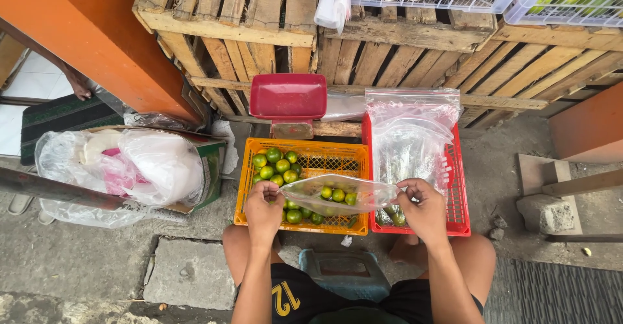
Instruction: The person selects green limes from a yellow crate, places them into a red weighing tray, and then transfers them into clear plastic bags. The person repeats this process multiple times, filling several bags and placing them into a red basket.
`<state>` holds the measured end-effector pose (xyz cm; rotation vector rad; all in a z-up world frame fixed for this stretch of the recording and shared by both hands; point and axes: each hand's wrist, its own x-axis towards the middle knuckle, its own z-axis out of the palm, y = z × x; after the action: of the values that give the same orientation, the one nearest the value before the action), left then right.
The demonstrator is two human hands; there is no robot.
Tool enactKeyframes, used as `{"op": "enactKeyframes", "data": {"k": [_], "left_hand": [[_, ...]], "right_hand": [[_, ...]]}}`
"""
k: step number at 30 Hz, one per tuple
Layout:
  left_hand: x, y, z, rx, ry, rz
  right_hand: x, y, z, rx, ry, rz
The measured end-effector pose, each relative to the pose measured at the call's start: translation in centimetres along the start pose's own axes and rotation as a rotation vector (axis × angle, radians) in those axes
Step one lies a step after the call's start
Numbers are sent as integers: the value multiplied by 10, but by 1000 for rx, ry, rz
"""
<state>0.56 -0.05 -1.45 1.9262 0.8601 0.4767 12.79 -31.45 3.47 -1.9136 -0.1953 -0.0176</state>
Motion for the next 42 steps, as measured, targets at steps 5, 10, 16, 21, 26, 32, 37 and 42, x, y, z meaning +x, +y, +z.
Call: {"op": "enactKeyframes", "data": {"k": [5,10,16,21,26,32,37,42], "left_hand": [[-6,23,-4,46,108,88],[-3,22,-5,-50,92,31],[0,32,-13,-45,-63,120],[2,38,-18,19,-239,278],[7,40,-18,135,-233,334],[17,26,-10,-10,-217,313],[22,16,-1,-154,-219,257],[19,-6,16,-456,-399,79]], "right_hand": [[-1,-8,1,-29,20,-36],[3,-2,-3,-233,69,-132],[9,1,-10,-312,84,-59],[14,-22,-14,-135,3,169],[25,-13,-24,56,-165,97],[38,17,-23,-147,-110,-106],[43,32,-16,-54,-103,-119],[42,55,7,231,-191,-36]]}}
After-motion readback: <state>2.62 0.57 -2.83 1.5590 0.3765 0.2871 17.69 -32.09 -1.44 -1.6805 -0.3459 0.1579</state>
